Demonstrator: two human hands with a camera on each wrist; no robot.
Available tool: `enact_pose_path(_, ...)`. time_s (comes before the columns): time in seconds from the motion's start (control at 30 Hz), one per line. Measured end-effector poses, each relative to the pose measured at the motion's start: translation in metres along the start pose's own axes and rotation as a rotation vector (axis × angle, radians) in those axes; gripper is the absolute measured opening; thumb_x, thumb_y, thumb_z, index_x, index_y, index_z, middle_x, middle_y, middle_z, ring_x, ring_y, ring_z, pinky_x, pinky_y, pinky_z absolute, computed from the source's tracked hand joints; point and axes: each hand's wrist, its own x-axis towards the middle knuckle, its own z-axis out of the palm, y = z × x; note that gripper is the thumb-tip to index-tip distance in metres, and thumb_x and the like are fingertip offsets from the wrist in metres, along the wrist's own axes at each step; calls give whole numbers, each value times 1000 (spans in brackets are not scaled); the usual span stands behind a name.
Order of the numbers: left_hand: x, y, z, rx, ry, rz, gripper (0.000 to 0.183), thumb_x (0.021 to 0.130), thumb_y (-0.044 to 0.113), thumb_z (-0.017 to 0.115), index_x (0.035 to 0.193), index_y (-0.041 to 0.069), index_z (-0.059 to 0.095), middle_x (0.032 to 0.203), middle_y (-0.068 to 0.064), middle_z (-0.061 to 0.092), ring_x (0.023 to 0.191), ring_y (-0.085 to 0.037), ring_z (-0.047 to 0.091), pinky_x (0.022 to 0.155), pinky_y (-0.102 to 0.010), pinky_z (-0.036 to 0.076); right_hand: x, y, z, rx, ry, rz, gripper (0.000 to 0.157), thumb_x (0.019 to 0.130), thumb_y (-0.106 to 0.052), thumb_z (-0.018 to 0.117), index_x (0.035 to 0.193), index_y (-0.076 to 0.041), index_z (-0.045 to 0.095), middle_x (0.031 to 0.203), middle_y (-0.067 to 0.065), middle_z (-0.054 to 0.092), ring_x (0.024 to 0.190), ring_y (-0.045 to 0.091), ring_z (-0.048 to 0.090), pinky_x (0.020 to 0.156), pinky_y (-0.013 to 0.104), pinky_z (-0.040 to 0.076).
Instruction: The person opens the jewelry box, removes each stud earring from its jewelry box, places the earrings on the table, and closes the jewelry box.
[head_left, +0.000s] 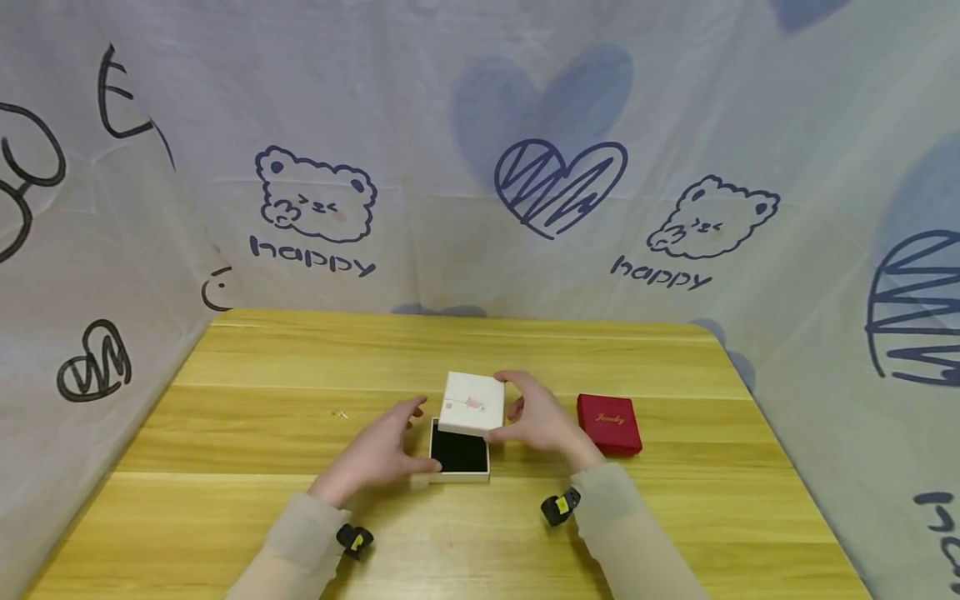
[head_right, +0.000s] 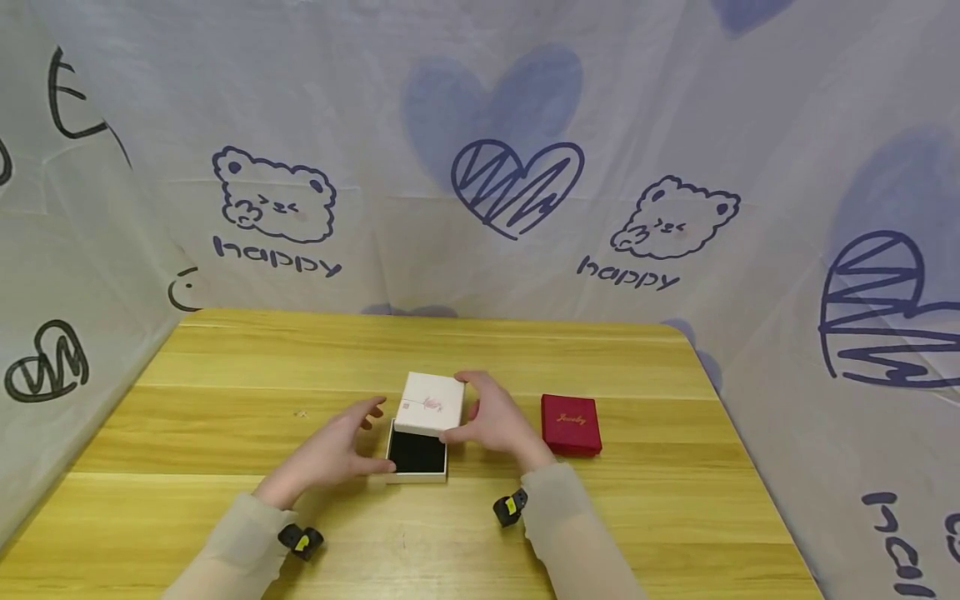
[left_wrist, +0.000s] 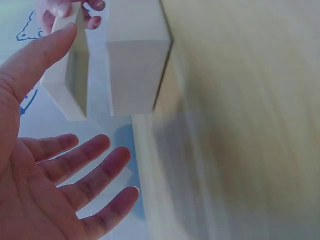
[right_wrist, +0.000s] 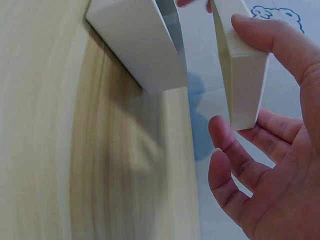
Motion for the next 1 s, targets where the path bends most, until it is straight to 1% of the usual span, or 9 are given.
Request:
enact_pose_path(0.13,0,2,-3,-6,25,21,99,73,34,88,149,1,35,136,-15,52,115,-34,55,93,-50,47,-5,-2,3,3,-19,-22,92,66,-29,93,144,-14,45,124,3,52,81,21,56,66,32,49)
enact_pose_path(0.3,0,3,-5,-6,31,45,97,74,37,87,149,2,36,142,-13,48,117,-34,54,93,-51,47,-10,-4,5,-6,-48,-38,92,66,-30,93,144,-14,45,117,4,54,80,22,56,63,31,47)
enact_pose_path(0.43,0,3,-5,-9,27,49,98,74,38,86,150,4,34,147,-14,43,120,-35,53,94,-52,46,-12,-4,8,-8,-73,-45,93,67,-32,92,144,-14,44,111,4,54,80,23,56,64,32,47)
enact_pose_path(0.53,1,4,-5,-15,19,59,99,75,38,86,151,4,33,149,-17,40,120,-37,53,94,-53,46,-13,-3,11,-3,-90,-52,94,67,-33,92,145,-14,44,114,2,54,82,24,56,66,33,47)
enact_pose_path(0.67,1,3,-4,-18,7,86,98,75,36,86,150,2,34,148,-19,41,119,-39,53,93,-53,47,-14,-3,14,5,-110,-68,93,68,-33,91,145,-12,44,117,0,53,82,26,57,66,33,47)
enact_pose_path(0.83,2,3,-3,-21,-5,89,96,74,31,88,149,1,36,146,-18,44,119,-38,54,94,-52,47,-17,-4,16,6,-124,-72,92,69,-32,91,145,-11,44,106,3,55,80,25,56,64,31,46)
enact_pose_path(1.0,1,4,-2,-25,-16,84,98,72,30,89,150,2,35,147,-17,43,120,-37,53,95,-52,46,-19,-2,18,12,-126,-92,92,69,-29,91,145,-9,44,105,5,55,78,25,56,64,30,45)
